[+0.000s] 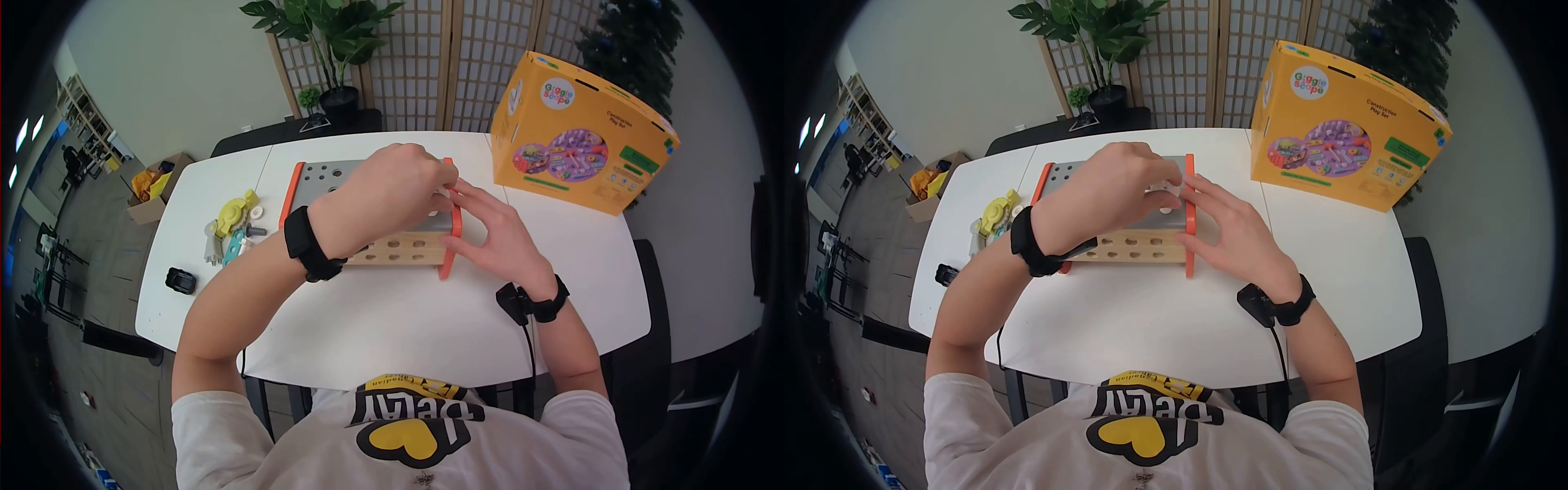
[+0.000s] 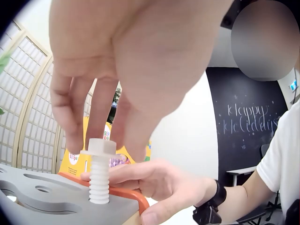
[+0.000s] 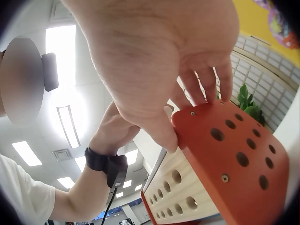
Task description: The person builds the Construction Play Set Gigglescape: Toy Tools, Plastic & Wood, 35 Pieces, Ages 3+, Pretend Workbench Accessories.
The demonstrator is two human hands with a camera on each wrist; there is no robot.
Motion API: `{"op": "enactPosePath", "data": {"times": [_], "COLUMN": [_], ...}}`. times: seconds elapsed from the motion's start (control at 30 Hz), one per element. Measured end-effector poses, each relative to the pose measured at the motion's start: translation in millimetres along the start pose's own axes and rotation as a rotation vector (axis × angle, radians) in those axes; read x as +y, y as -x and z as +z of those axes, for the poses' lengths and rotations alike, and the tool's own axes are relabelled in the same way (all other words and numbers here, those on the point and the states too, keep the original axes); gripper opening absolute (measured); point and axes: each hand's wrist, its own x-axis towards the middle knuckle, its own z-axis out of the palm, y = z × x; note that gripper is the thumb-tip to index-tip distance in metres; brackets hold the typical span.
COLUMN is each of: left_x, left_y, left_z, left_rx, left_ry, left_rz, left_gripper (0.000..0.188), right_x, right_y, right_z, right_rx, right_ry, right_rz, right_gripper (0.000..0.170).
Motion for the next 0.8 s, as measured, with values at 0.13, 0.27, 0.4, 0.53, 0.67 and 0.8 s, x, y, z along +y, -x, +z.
{"op": "enactPosePath", "data": {"times": [0.13, 0.27, 0.4, 0.53, 0.67, 0.8], "left_x": [-3, -3, -5, 9, 1, -14], "left_y": [0, 2, 1, -2, -4, -3], "left_z": [-6, -12, -6, -11, -8, -10], "left_rx": [-0.057, -0.105, 0.103, -0.092, -0.183, -0.162], "left_ry": [0.120, 0.246, 0.250, -0.026, -0.022, 0.117], "left_rz": [0.042, 0.071, 0.130, -0.073, -0.023, 0.153], "left_gripper": [0.022, 0.033, 0.027, 0.015, 0.018, 0.021], "right_x": [-2, 0, 1, 1, -2, -1], "right_y": [-1, -1, -1, -1, -2, -3], "right_z": [-1, 0, 2, 1, -2, -3], "right_rx": [-0.004, -0.026, 0.011, 0.011, 0.001, -0.019], "right_ry": [-0.015, -0.016, -0.006, 0.023, 0.045, 0.035], "right_rz": [0.014, 0.041, -0.011, -0.025, -0.019, -0.013], "right_gripper": [0.057, 0.057, 0.056, 0.056, 0.056, 0.055]}}
